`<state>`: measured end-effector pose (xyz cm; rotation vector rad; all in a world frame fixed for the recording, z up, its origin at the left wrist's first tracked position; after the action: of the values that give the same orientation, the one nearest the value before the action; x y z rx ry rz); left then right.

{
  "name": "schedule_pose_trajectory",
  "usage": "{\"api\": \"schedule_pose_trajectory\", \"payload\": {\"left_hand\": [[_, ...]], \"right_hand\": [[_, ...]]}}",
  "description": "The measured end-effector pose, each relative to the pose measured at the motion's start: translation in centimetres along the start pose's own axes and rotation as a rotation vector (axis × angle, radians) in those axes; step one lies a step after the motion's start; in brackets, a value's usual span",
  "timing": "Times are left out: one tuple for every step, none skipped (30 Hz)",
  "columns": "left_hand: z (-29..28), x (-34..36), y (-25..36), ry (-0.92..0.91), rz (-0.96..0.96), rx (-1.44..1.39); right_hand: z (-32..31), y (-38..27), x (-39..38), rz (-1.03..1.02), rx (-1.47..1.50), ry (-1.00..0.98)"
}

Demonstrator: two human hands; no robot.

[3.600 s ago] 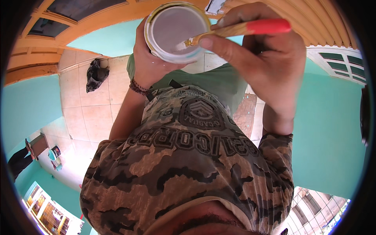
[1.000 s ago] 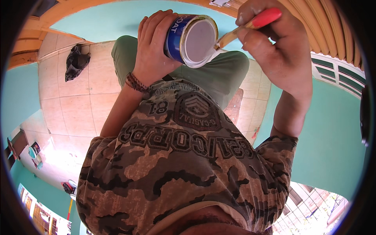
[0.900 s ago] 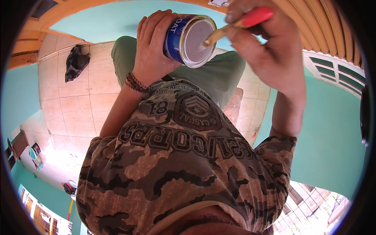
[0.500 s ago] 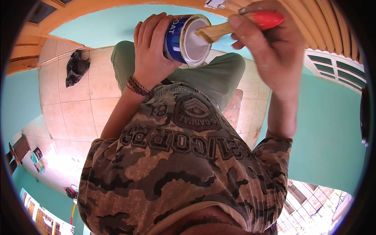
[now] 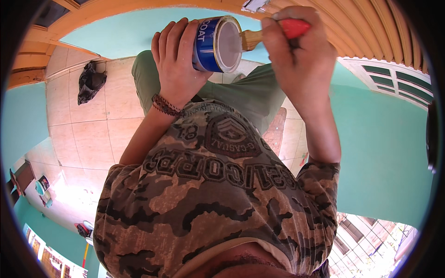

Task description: The person paints a wooden window frame white using a paintbrush and a paint can. They repeatedly dip the brush into the can and apply paint to the slats and frame of the window.

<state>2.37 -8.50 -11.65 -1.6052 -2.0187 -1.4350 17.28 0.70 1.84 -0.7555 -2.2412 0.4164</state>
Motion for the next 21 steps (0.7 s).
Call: {"api": "schedule_pose_trajectory", "payload": {"left_hand": [[-0.1,0.1,0.1,0.007,0.005,0.006],[-0.1,0.2,0.3,0.013,0.01,0.013],[-0.2,0.2,0.4,0.02,0.016,0.019],[-0.2,0.1,0.2,0.017,0.007,0.015],[-0.2,0.0,0.0,0.015,-0.002,0.011],[-0.3,-0.1,-0.3,0.012,-0.01,0.006],[-0.4,-0.2,-0.4,0.005,-0.014,0.014],[-0.5,-0.3,-0.6,-0.002,-0.018,0.021],[-0.6,-0.4,-0.8,-0.009,-0.022,0.028],[-0.8,-0.4,-0.8,-0.01,-0.014,0.051],[-1.0,-0.3,-0.7,-0.011,-0.005,0.075],[-1.1,-0.2,-0.7,-0.012,0.003,0.098],[-1.1,-0.2,-0.8,-0.011,-0.003,0.073],[-1.0,-0.3,-0.8,-0.011,-0.009,0.048],[-1.0,-0.3,-0.9,-0.01,-0.016,0.023],[-0.8,-0.3,-1.1,-0.015,-0.022,0.028],[-0.7,-0.4,-1.3,-0.021,-0.029,0.032],[-0.6,-0.4,-1.4,-0.026,-0.035,0.037],[-0.6,-0.3,-1.4,-0.026,-0.038,0.028],[-0.6,-0.3,-1.3,-0.027,-0.04,0.02],[-0.6,-0.3,-1.3,-0.027,-0.042,0.012]], "right_hand": [[0.5,0.6,0.1,-0.056,-0.052,-0.035],[0.7,0.9,0.1,-0.111,-0.103,-0.07],[0.3,1.0,0.1,-0.083,-0.095,-0.051],[0.1,1.1,0.1,-0.061,-0.083,-0.036],[0.0,1.1,0.2,-0.04,-0.071,-0.021],[-0.1,0.8,0.3,-0.017,-0.015,-0.02],[-0.4,0.4,0.3,0.013,0.042,-0.014],[-0.4,0.2,0.3,0.043,0.099,-0.007],[0.1,0.1,0.3,0.02,0.123,-0.048],[0.5,-0.1,0.2,0.002,0.142,-0.089],[0.9,-0.2,0.1,-0.017,0.161,-0.129],[1.0,0.0,0.2,-0.032,0.114,-0.149],[1.1,0.3,0.4,-0.051,0.067,-0.171],[1.1,0.5,0.5,-0.069,0.02,-0.192],[0.8,0.5,0.5,-0.036,0.048,-0.167],[0.5,0.4,0.5,-0.006,0.078,-0.145],[0.3,0.3,0.6,0.025,0.108,-0.122],[0.2,0.1,0.8,0.052,0.116,-0.109],[0.5,0.1,0.9,-0.002,0.13,-0.163],[0.9,0.2,0.9,-0.056,0.144,-0.217],[1.1,0.2,0.9,-0.11,0.158,-0.27]]}}
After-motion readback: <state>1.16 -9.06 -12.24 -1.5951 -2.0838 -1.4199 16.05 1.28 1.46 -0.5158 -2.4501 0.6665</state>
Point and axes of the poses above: each hand's wrist, its own x-axis towards the middle knuckle, its own z-axis out of the palm, y = z × x, the point moved 4 cm from there along x, towards the middle knuckle, and after that the axes turned 3 degrees about -z, right-handed, at the moved point
